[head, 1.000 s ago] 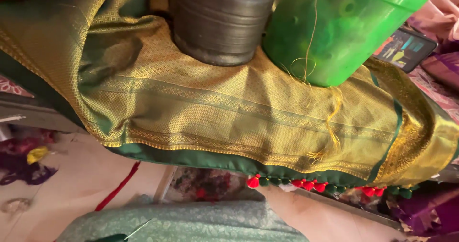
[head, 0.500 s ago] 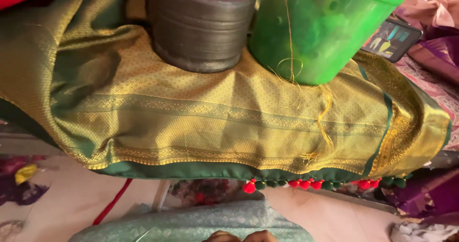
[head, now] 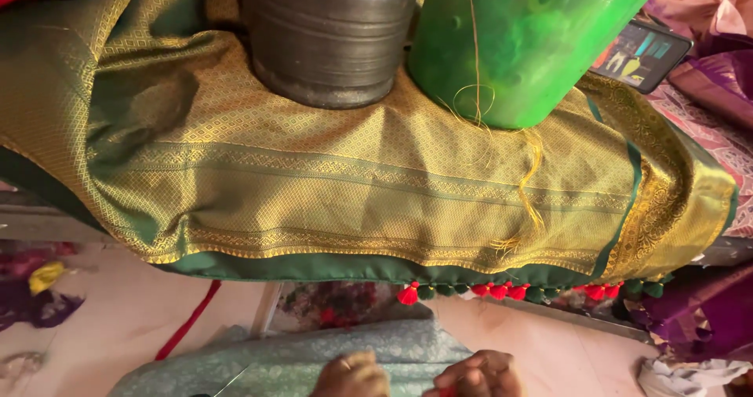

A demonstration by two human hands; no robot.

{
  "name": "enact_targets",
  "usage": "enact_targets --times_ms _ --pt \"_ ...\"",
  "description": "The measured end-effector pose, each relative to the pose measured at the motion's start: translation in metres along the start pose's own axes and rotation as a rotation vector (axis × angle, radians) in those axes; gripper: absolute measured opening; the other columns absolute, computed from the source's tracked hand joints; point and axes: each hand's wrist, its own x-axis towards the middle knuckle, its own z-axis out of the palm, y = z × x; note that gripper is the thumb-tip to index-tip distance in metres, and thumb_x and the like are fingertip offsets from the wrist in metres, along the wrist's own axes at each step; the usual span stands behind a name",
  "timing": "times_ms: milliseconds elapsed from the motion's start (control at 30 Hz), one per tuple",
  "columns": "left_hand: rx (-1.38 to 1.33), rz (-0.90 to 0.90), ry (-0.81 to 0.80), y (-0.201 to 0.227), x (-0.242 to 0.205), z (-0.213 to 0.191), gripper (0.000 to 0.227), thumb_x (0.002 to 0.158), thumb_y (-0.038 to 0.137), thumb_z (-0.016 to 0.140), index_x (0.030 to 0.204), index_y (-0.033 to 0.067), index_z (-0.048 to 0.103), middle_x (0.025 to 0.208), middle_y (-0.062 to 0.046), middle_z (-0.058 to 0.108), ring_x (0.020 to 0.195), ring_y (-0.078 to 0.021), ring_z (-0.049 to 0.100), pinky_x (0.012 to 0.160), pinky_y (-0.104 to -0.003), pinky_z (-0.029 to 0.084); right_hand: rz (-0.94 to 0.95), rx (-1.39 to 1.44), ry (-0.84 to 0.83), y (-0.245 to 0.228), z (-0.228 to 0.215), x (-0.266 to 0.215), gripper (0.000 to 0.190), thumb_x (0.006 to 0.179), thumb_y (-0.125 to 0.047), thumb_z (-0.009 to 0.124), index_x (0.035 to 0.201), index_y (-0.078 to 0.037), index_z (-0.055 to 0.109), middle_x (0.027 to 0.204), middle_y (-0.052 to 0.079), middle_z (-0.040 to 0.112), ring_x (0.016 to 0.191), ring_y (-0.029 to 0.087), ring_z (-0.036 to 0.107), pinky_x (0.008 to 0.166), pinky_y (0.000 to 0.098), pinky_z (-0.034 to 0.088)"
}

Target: The recorder is sewing small decorative pom-poms or tassels onto the edge of a green and gold fabric, likely a saree border.

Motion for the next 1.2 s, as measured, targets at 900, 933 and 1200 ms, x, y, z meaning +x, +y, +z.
enact_targets --times_ms 900,933,1200 --pt "-1.386 -0.389 0.254 0.164 0.16 -0.239 0.007 0.094 0.0 0.067 0.098 -0.0054 0.069 0.09 -0.011 0.076 0.071 -0.0201 0.071 0.067 -0.036 0.059 0.215 -0.195 0.122 -0.1 0.141 0.088 0.01 0.091 -0.002 0.062 0.086 0.002 0.069 0.066 0.011 0.069 0.05 0.018 0.064 0.039 0.0292 0.046" --pt "-1.36 -0.401 0.259 0.164 0.158 -0.238 0.006 0.094 -0.002 0.067 0.099 -0.0057 0.069 0.089 -0.011 0.075 0.07 -0.0196 0.069 0.065 -0.035 0.057 0.214 -0.186 0.112 -0.103 0.141 0.087 0.01 0.091 -0.002 0.061 0.087 0.002 0.069 0.067 0.012 0.072 0.051 0.019 0.067 0.04 0.0293 0.048" --pt "-1.343 -0.39 0.226 0.168 0.157 -0.24 0.008 0.096 0.0 0.065 0.096 -0.0066 0.071 0.087 -0.01 0.075 0.072 -0.0184 0.07 0.068 -0.034 0.058 0.074 -0.188 0.046 -0.081 0.123 0.078 0.009 0.093 0.002 0.065 0.094 0.004 0.074 0.077 0.014 0.074 0.062 0.02 0.07 0.053 0.0328 0.057"
